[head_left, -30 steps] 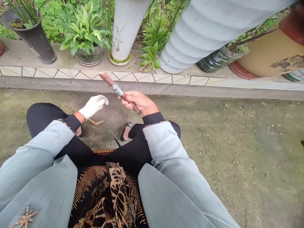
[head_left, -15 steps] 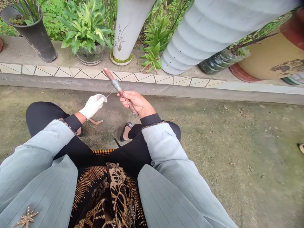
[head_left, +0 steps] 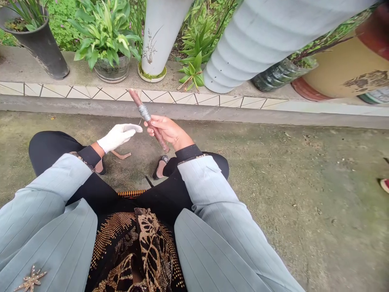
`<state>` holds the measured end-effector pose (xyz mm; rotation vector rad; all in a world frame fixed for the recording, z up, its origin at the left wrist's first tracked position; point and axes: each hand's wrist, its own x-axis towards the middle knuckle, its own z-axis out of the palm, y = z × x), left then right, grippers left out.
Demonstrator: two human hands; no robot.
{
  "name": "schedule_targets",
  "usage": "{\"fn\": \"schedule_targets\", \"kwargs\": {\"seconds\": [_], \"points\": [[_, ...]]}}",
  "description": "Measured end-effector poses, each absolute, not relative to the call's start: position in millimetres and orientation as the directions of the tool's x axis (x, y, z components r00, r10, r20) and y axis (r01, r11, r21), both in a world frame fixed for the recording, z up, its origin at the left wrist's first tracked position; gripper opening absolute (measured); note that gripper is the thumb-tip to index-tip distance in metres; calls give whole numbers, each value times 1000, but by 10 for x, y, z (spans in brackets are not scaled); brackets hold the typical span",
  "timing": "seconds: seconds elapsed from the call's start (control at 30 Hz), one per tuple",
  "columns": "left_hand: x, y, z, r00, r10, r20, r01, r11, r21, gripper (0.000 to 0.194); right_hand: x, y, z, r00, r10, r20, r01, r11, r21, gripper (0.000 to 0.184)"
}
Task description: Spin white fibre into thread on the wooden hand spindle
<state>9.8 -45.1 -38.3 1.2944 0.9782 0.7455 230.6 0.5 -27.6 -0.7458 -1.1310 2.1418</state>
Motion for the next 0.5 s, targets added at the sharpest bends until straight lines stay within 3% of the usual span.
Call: {"fn": "schedule_targets", "kwargs": {"seconds": [0.13,0.3,0.5], "points": [[80,-435,-419,476,858,-194,126,151,980,40,2203,-42,-328,-613,753,-240,-220,-454,-863,44],[65,-428,-449,542,807,-236,152,182,972,36,2089,-84,-393,-472,843,-259,-33,-310,-950,19],[72,-432,-423,601,759,-249,114,227,967,32,2083,-101,-309,-484,851,-201,92,-179,-980,10]]}}
